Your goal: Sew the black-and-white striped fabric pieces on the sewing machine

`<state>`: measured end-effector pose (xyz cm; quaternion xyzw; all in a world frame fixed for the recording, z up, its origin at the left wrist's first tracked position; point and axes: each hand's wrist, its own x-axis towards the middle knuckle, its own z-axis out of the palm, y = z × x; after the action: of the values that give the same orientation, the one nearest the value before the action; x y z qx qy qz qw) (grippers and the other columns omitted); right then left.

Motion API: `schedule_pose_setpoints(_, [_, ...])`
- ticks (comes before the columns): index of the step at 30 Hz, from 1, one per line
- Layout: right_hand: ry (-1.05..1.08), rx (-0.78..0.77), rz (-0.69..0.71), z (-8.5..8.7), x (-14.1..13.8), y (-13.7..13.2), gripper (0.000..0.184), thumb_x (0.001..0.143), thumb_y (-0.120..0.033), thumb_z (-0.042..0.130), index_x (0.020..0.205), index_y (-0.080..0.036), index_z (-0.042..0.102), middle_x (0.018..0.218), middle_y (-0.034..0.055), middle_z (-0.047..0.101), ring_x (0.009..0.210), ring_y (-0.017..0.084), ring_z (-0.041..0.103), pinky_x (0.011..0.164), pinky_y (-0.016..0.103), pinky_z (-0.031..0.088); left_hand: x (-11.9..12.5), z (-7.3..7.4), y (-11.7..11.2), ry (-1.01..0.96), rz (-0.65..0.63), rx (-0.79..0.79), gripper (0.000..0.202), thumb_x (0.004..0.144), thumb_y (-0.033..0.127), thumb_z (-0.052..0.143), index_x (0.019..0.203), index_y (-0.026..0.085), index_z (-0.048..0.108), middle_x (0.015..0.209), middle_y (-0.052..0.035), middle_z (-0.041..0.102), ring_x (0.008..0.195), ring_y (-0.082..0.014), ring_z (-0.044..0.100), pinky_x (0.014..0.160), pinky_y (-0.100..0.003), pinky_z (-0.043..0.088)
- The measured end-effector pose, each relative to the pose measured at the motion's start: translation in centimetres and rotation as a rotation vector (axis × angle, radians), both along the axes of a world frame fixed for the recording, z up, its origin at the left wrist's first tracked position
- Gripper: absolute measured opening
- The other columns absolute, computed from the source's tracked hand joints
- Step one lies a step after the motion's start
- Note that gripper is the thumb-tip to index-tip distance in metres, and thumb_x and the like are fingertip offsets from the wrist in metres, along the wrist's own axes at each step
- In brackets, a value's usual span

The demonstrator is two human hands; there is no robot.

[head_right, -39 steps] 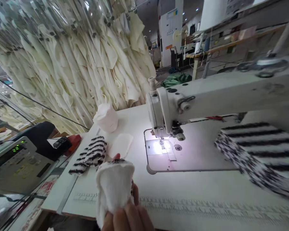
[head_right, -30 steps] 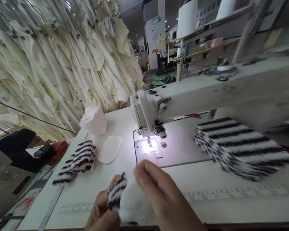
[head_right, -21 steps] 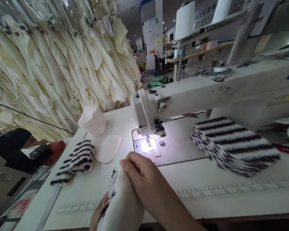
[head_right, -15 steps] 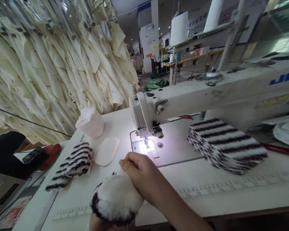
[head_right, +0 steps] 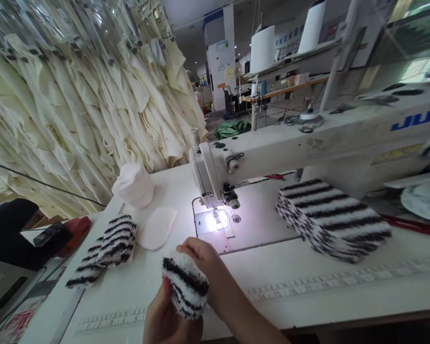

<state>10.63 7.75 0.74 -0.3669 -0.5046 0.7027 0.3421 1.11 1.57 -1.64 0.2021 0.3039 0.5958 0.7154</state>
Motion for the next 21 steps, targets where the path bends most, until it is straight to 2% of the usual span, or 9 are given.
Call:
schedule_pose_setpoints(2, [-0.008, 0.03, -0.012, 0.3, 0.7, -0.3, 0.025, 0.08, -0.038, 0.053, 0.065, -0.021, 0.042, 0.061, -0.0036, 0.045, 0.06, 0.012, 0.043, 0.056, 0.025, 0.038, -0.4, 0.5, 0.0, -0.05, -0.045, -0.01, 0.029, 0.079, 0.046, 0.07, 0.097, 0.024, 0.073, 0.108, -0.0026, 0.071, 0.084, -0.0106, 0.07, 0.074, -0.01, 0.056])
schedule_pose_setpoints(4, [-0.027, 0.153, -0.122, 1.1, 1.6, -1.1, 0.023, 0.084, -0.043, 0.052, 0.078, -0.021, 0.055, 0.074, -0.0012, 0.055, 0.069, 0.013, 0.049, 0.064, 0.025, 0.042, -1.0, 0.8, 0.0, -0.108, -0.129, -0.021, 0.028, 0.083, 0.046, 0.065, 0.096, 0.022, 0.073, 0.101, -0.0032, 0.073, 0.051, -0.0038, 0.065, 0.047, -0.007, 0.052])
schedule_pose_setpoints(7, [-0.111, 0.439, -0.303, 2.3, 3.1, -2.6, 0.025, 0.086, -0.047, 0.051, 0.091, -0.025, 0.061, 0.084, -0.0001, 0.063, 0.077, 0.015, 0.056, 0.069, 0.024, 0.045, -1.7, 0.7, -0.1, -0.107, -0.121, -0.034, 0.032, 0.082, 0.048, 0.065, 0.096, 0.021, 0.073, 0.095, -0.0049, 0.073, 0.041, -0.0027, 0.056, 0.031, -0.008, 0.04])
schedule_pose_setpoints(10, [-0.275, 0.486, -0.389, 2.5, 4.2, -3.4, 0.022, 0.084, -0.044, 0.055, 0.08, -0.025, 0.062, 0.073, -0.0018, 0.064, 0.067, 0.015, 0.06, 0.061, 0.021, 0.046, -2.9, 0.4, -0.4, 0.143, 0.073, -0.063, 0.033, 0.077, 0.047, 0.072, 0.092, 0.017, 0.073, 0.08, -0.0061, 0.071, 0.05, -0.0071, 0.059, 0.032, -0.008, 0.034])
schedule_pose_setpoints(12, [-0.364, 0.452, -0.448, 2.2, 4.4, -3.3, 0.025, 0.082, -0.048, 0.056, 0.08, -0.025, 0.064, 0.069, -0.0026, 0.066, 0.063, 0.014, 0.061, 0.058, 0.019, 0.048, -3.9, 0.4, -0.9, 0.436, 0.295, -0.041, 0.029, 0.076, 0.043, 0.074, 0.091, 0.018, 0.072, 0.073, -0.0037, 0.068, 0.054, -0.0079, 0.059, 0.036, -0.009, 0.034])
schedule_pose_setpoints(15, [-0.377, 0.543, -0.242, 1.9, 3.2, -2.6, 0.024, 0.079, -0.049, 0.059, 0.078, -0.025, 0.064, 0.068, -0.0029, 0.068, 0.06, 0.014, 0.064, 0.055, 0.017, 0.049, -4.4, 1.0, -2.2, 0.85, 0.563, 0.135, 0.043, 0.075, 0.048, 0.072, 0.109, 0.022, 0.068, 0.098, -0.0076, 0.07, 0.086, -0.0179, 0.065, 0.065, -0.019, 0.051])
schedule_pose_setpoints(17, [-0.353, 0.602, -0.111, 1.7, 2.0, -2.3, 0.02, 0.081, -0.044, 0.058, 0.077, -0.025, 0.063, 0.065, -0.0036, 0.066, 0.058, 0.012, 0.063, 0.054, 0.016, 0.048, -4.6, 1.7, -2.9, 1.042, 0.523, 0.197, 0.043, 0.076, 0.052, 0.068, 0.106, 0.021, 0.07, 0.1, -0.01, 0.071, 0.094, -0.0242, 0.063, 0.077, -0.027, 0.052])
schedule_pose_setpoints(19, [-0.327, 0.627, -0.145, 1.4, 1.4, -2.0, 0.018, 0.085, -0.042, 0.054, 0.089, -0.026, 0.062, 0.064, -0.0041, 0.064, 0.056, 0.011, 0.062, 0.053, 0.016, 0.048, -6.0, 2.6, -3.2, 1.194, 0.521, 0.134, 0.036, 0.081, 0.052, 0.062, 0.091, 0.019, 0.073, 0.083, -0.0084, 0.071, 0.082, -0.024, 0.064, 0.067, -0.028, 0.051])
schedule_pose_setpoints(21, [-0.279, 0.67, -0.176, 0.7, 1.6, -1.6, 0.025, 0.087, -0.045, 0.052, 0.104, -0.027, 0.058, 0.069, -0.0026, 0.065, 0.056, 0.011, 0.062, 0.048, 0.016, 0.049, -9.4, 3.9, -2.9, 1.342, 0.791, 0.019, 0.041, 0.084, 0.055, 0.055, 0.098, 0.019, 0.069, 0.085, -0.007, 0.07, 0.082, -0.0236, 0.064, 0.062, -0.027, 0.05])
